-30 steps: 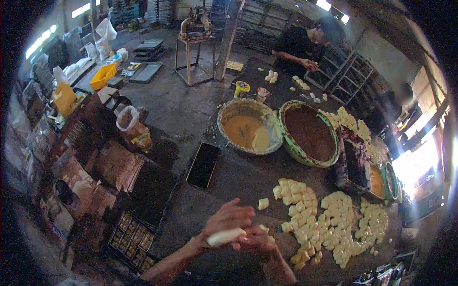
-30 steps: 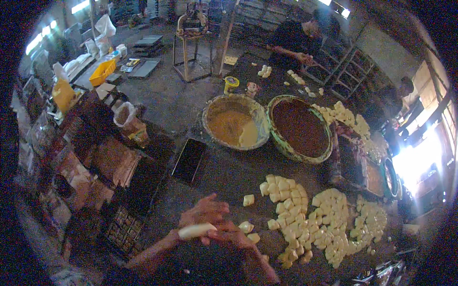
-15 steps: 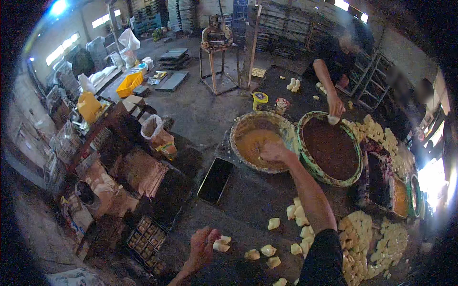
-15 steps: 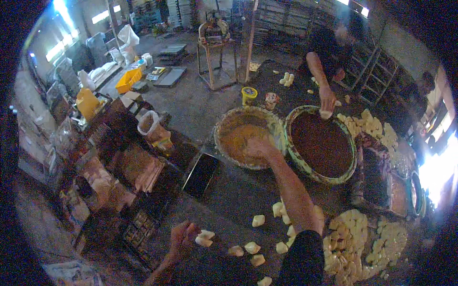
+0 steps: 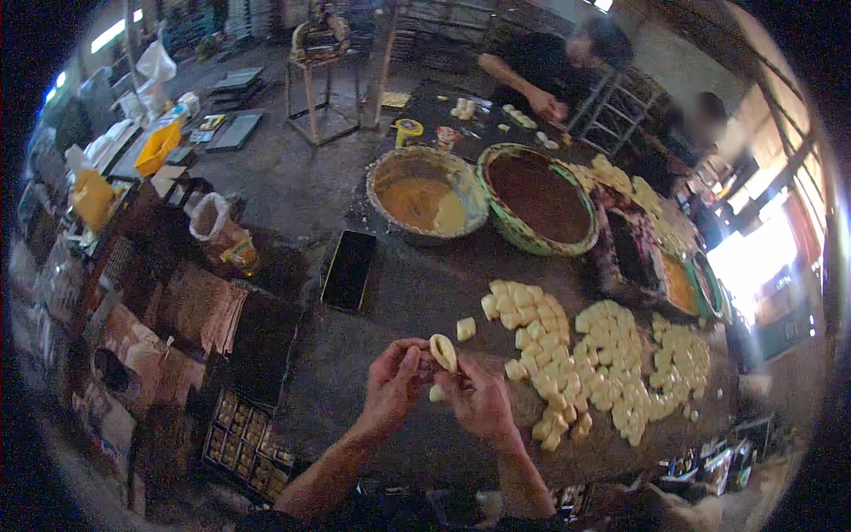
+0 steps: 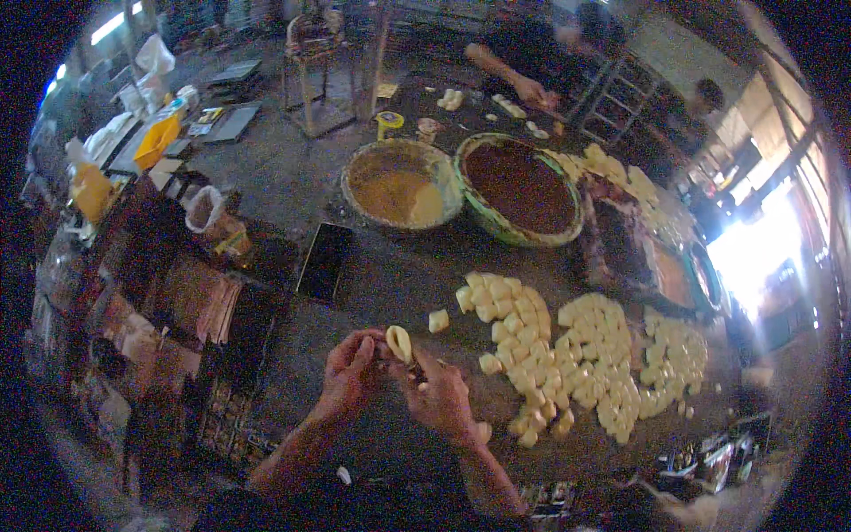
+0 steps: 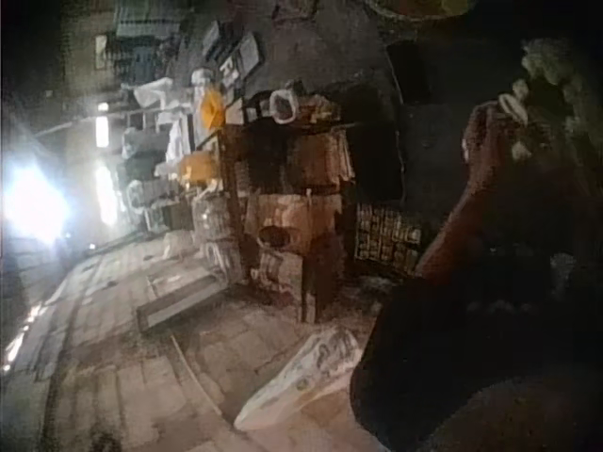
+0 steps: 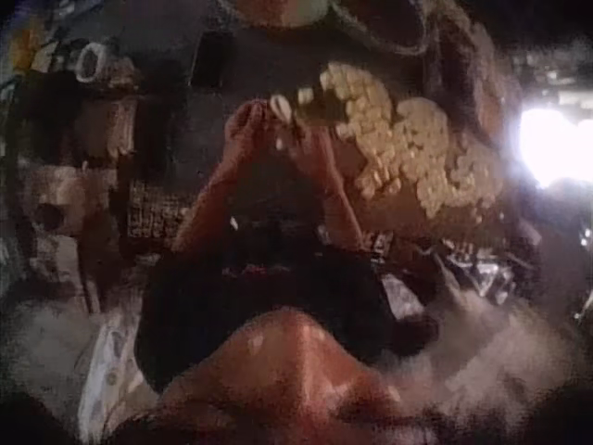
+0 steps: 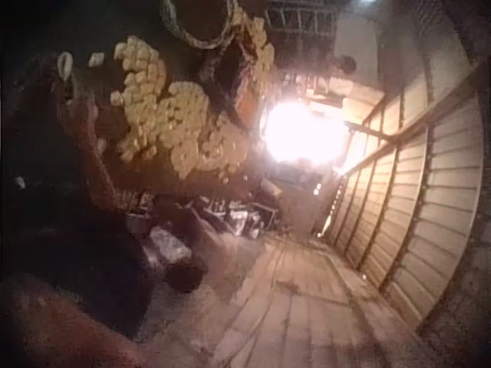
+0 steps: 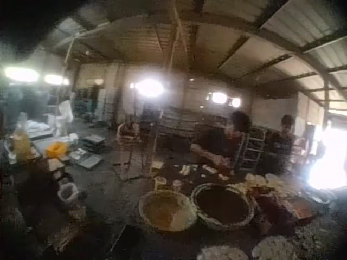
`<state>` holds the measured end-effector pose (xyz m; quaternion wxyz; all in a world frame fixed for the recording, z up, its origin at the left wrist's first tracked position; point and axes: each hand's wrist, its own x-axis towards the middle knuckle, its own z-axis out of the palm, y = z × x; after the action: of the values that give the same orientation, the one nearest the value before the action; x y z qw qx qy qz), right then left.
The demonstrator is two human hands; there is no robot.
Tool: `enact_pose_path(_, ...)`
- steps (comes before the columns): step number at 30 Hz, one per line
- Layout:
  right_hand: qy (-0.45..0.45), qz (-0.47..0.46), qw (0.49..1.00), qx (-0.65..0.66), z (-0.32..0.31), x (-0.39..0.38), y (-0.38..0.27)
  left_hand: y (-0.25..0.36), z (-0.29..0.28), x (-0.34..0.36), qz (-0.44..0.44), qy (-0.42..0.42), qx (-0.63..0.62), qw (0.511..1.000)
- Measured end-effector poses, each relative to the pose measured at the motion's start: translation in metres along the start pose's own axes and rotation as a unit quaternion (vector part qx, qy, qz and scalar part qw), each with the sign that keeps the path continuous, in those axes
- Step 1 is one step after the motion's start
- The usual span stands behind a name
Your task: Preparing and filling dough buns with chocolate or jam and placing them onto bakery trays.
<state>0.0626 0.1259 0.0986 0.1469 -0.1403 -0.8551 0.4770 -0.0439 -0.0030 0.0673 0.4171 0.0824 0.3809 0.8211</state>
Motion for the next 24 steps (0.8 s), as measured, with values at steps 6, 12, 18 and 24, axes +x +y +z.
enact_pose_path(6,0.106,-0.012,0.994,-0.037,0.046,-0.063,-0.063,0.057,-0.008,-0.073,0.33,-0.154,0.421,0.831)
enact_pose_path(12,0.165,-0.224,0.952,-0.131,0.091,-0.082,-0.145,0.122,-0.02,-0.14,0.181,0.016,0.381,0.907)
enact_pose_path(18,-0.299,-0.208,0.874,-0.321,0.088,-0.078,-0.236,0.164,-0.061,-0.181,0.375,-0.153,0.515,0.756)
enact_pose_path(24,-0.026,-0.035,0.98,0.196,0.113,-0.065,-0.188,0.159,-0.065,-0.189,0.571,-0.144,0.542,0.599)
